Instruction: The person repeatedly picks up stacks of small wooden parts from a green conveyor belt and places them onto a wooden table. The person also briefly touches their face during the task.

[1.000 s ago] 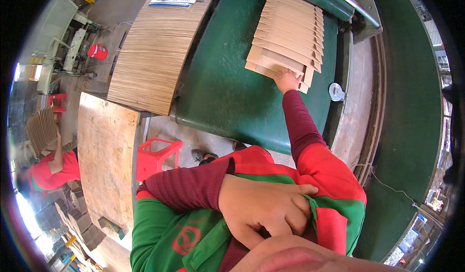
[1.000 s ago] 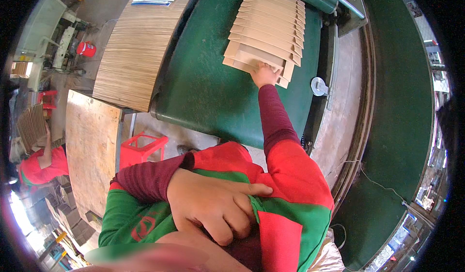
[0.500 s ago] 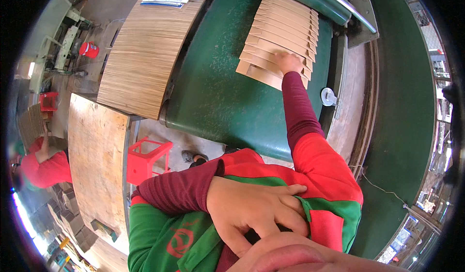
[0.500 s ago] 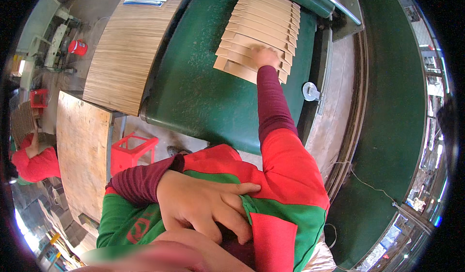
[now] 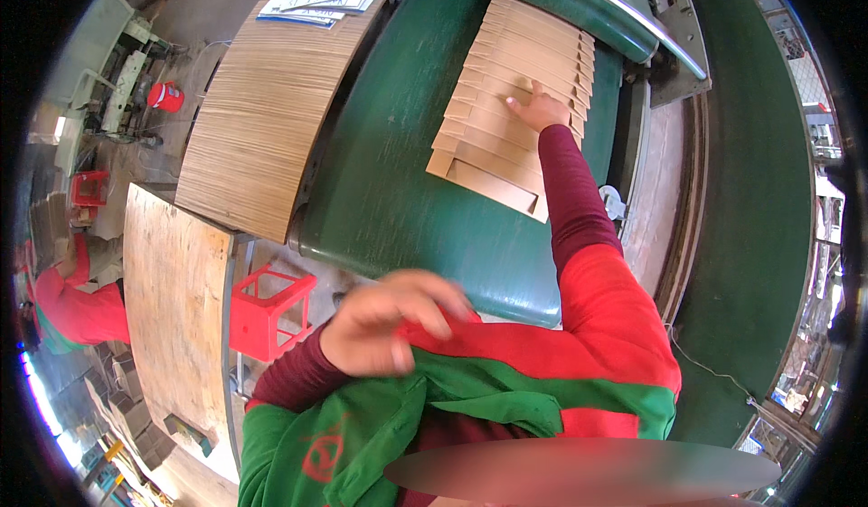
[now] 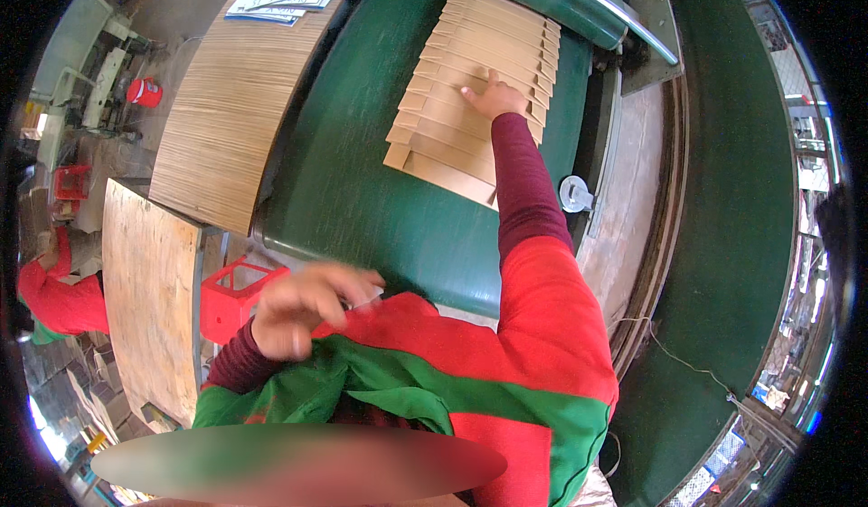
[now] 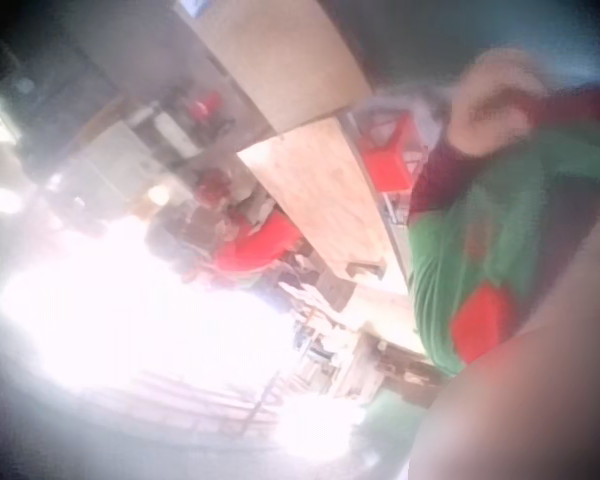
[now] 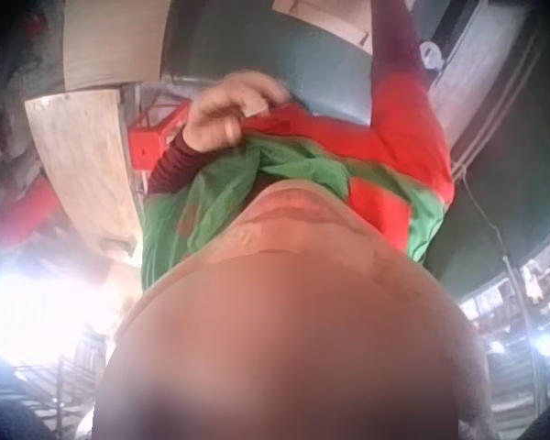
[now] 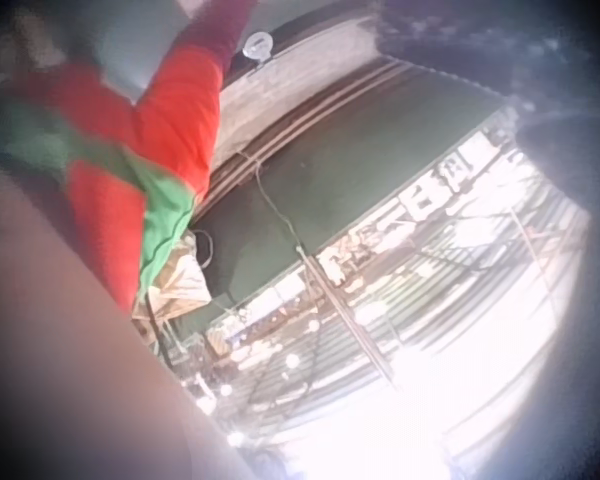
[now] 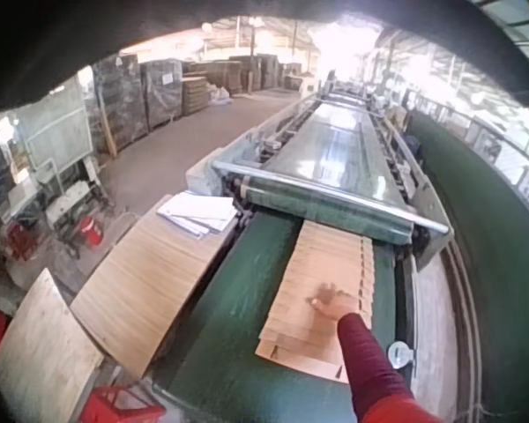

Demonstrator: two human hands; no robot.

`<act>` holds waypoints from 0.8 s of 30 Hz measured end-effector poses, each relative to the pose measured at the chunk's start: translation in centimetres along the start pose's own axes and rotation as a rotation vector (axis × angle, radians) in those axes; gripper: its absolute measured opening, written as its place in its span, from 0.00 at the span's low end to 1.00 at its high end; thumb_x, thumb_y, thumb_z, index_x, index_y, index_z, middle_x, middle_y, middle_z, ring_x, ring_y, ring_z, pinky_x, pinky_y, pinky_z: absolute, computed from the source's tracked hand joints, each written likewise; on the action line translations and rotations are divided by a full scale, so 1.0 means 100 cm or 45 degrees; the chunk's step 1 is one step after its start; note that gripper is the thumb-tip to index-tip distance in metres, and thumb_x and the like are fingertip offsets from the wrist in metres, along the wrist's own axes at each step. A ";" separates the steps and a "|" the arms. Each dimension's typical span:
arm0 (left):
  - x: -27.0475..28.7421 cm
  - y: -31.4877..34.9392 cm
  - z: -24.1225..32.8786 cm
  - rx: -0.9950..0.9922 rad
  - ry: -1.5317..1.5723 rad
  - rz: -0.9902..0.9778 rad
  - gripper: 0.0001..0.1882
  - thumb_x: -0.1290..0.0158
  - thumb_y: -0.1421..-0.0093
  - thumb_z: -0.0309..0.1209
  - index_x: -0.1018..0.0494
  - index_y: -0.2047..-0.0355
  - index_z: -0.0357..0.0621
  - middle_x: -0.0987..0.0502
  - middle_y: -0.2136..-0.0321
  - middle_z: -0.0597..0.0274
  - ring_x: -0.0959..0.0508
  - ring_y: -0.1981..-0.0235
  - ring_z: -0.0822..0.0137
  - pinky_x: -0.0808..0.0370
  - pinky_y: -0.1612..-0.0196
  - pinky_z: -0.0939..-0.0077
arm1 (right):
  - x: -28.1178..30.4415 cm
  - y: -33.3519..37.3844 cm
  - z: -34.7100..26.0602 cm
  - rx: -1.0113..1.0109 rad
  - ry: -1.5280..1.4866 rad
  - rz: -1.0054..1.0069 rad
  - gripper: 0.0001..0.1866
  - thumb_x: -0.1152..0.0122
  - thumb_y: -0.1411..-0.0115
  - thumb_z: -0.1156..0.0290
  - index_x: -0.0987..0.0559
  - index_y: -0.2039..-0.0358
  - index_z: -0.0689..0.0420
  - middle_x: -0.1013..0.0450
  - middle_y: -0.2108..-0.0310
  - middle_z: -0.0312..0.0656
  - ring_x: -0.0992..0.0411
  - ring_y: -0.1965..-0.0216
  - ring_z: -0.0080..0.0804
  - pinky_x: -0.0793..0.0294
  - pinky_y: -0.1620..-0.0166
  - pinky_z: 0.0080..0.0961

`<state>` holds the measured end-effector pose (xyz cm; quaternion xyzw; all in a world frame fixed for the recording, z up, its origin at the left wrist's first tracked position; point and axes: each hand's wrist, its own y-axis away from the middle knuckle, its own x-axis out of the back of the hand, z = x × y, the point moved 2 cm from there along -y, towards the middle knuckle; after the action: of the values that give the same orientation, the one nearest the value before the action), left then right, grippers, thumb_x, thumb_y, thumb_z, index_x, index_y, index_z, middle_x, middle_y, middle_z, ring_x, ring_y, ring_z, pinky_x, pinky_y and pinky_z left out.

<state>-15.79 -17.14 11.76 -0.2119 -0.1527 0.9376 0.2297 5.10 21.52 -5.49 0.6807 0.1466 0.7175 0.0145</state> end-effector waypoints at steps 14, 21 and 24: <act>0.050 0.244 -0.132 0.609 -0.124 2.154 0.08 0.50 0.38 0.34 0.28 0.64 0.44 0.24 0.67 0.65 0.24 0.66 0.71 0.28 0.66 0.77 | 0.017 -0.075 0.017 0.230 0.212 0.155 0.36 0.51 0.44 0.39 0.33 0.42 0.50 0.32 0.46 0.49 0.34 0.45 0.45 0.38 0.44 0.46; 0.042 0.240 -0.124 0.698 -0.088 2.233 0.07 0.50 0.38 0.33 0.27 0.64 0.44 0.23 0.69 0.65 0.24 0.68 0.71 0.28 0.66 0.78 | 0.018 -0.086 0.023 0.079 -0.110 0.110 0.51 0.36 0.60 0.34 0.37 0.39 0.50 0.44 0.38 0.49 0.50 0.35 0.43 0.49 0.40 0.55; 0.044 0.231 -0.131 0.759 -0.087 2.183 0.08 0.50 0.38 0.34 0.28 0.63 0.44 0.23 0.69 0.65 0.24 0.68 0.71 0.28 0.66 0.77 | 0.012 -0.089 0.031 0.040 -0.031 0.091 0.57 0.38 0.62 0.30 0.46 0.34 0.44 0.53 0.33 0.49 0.58 0.32 0.42 0.60 0.36 0.58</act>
<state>-21.70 -32.07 -9.89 -0.1568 0.2996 0.7934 -0.5062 6.49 30.93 -6.24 0.6944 0.1332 0.7069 -0.0199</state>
